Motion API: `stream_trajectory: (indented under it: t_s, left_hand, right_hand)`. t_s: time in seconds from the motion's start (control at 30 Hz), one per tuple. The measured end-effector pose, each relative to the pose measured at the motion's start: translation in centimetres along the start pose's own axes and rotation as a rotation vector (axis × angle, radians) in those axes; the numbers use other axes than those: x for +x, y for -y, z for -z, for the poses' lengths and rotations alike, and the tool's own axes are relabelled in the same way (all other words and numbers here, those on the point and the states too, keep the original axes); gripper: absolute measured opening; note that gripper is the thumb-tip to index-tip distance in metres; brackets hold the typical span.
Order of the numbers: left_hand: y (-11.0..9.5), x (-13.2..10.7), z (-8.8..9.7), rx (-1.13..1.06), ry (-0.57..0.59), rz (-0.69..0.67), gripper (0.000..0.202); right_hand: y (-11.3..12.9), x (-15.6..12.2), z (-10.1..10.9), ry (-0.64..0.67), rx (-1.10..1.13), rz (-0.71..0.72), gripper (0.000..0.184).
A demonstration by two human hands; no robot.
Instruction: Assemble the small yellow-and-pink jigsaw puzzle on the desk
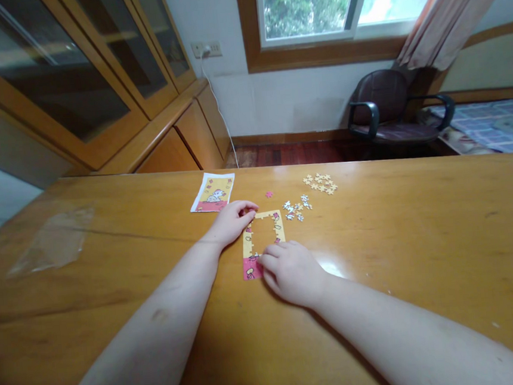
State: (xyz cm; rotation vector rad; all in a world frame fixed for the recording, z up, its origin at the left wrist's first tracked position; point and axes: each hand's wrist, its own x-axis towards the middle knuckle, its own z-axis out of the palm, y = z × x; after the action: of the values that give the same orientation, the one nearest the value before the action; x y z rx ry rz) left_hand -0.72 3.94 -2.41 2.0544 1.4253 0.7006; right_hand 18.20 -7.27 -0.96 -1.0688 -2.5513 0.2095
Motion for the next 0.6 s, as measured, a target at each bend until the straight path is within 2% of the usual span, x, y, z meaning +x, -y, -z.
stream_trajectory:
  t_s: [0.13,0.37,0.6]
  left_hand:
    - [0.04,-0.01,-0.02,-0.002,0.003,-0.003,0.023]
    - [0.31,0.01,0.02,0.014,0.007,-0.014,0.023]
    - [0.20,-0.02,0.07,0.015,0.009,-0.010,0.022]
  right_hand:
    - [-0.26,-0.05,0.32,0.034,-0.001,-0.054,0.020]
    - [-0.28,-0.12,-0.24,0.083,0.009,0.004,0.023]
    - [-0.12,0.01,0.06,0.098,0.006,0.024,0.024]
